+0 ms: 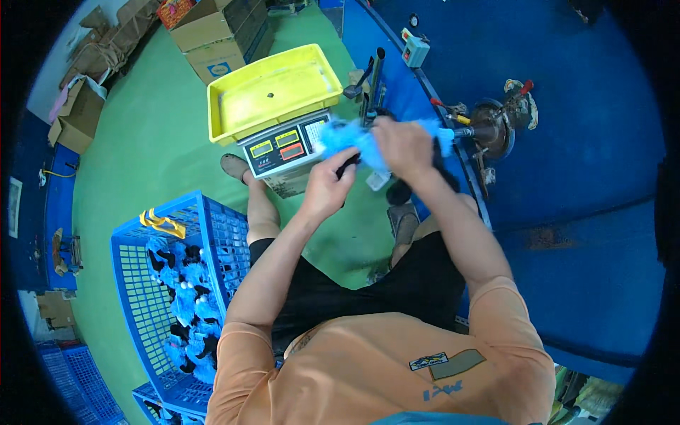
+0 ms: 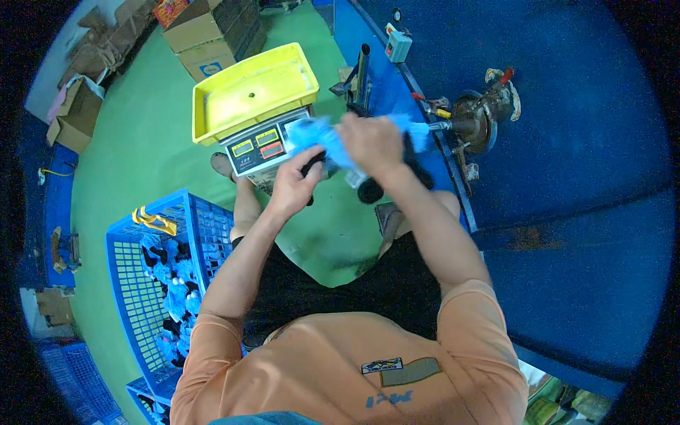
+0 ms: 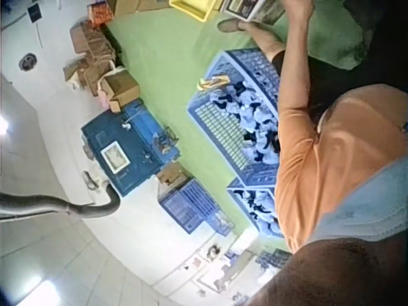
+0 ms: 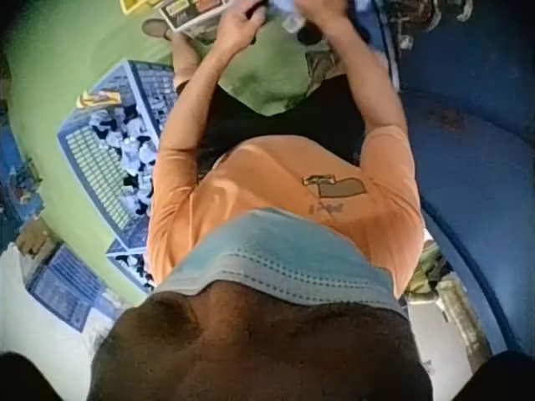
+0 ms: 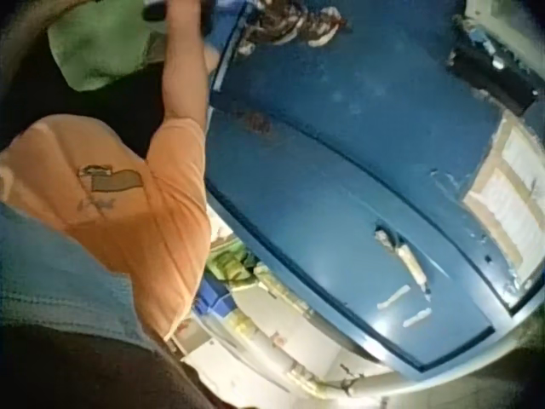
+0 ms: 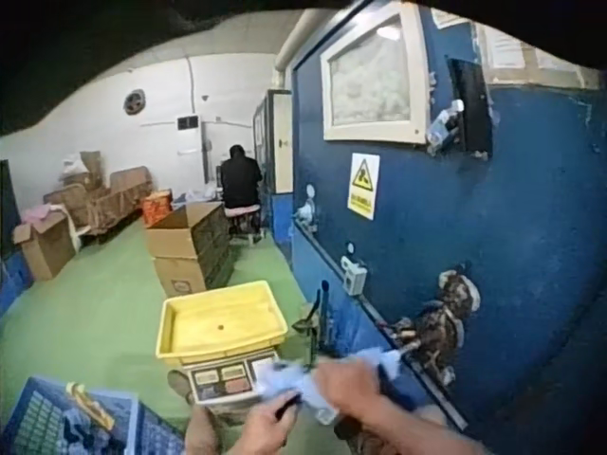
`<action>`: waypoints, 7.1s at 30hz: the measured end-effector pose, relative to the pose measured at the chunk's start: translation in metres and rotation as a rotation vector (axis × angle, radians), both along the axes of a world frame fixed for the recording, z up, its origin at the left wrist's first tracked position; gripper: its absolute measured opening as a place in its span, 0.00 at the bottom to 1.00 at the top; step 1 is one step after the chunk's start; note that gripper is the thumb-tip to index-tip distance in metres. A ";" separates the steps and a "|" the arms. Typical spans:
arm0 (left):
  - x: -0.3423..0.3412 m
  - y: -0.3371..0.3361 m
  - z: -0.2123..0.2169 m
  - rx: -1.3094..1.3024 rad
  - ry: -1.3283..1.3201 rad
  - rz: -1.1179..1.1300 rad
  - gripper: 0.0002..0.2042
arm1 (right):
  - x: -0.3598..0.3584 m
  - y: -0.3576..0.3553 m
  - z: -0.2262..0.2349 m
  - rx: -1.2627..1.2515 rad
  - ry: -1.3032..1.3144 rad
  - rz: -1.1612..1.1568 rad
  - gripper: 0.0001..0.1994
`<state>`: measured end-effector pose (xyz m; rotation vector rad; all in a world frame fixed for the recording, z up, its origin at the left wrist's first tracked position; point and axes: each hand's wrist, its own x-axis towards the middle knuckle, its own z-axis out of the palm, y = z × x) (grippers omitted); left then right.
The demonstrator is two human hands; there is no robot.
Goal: Weighing blue stuffed toys on a digital scale and sorting them.
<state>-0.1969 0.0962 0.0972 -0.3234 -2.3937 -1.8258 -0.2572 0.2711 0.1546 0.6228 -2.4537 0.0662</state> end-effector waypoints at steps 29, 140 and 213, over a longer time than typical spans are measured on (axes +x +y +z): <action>-0.019 0.020 0.008 0.609 -0.355 -0.031 0.12 | -0.020 0.048 0.008 0.241 -0.415 0.070 0.13; 0.010 -0.015 0.009 0.545 -0.343 0.182 0.12 | -0.008 0.004 0.017 -0.012 -0.443 0.415 0.15; 0.025 0.007 0.004 0.437 -0.121 0.235 0.07 | 0.005 -0.012 0.001 -0.017 -0.490 0.569 0.07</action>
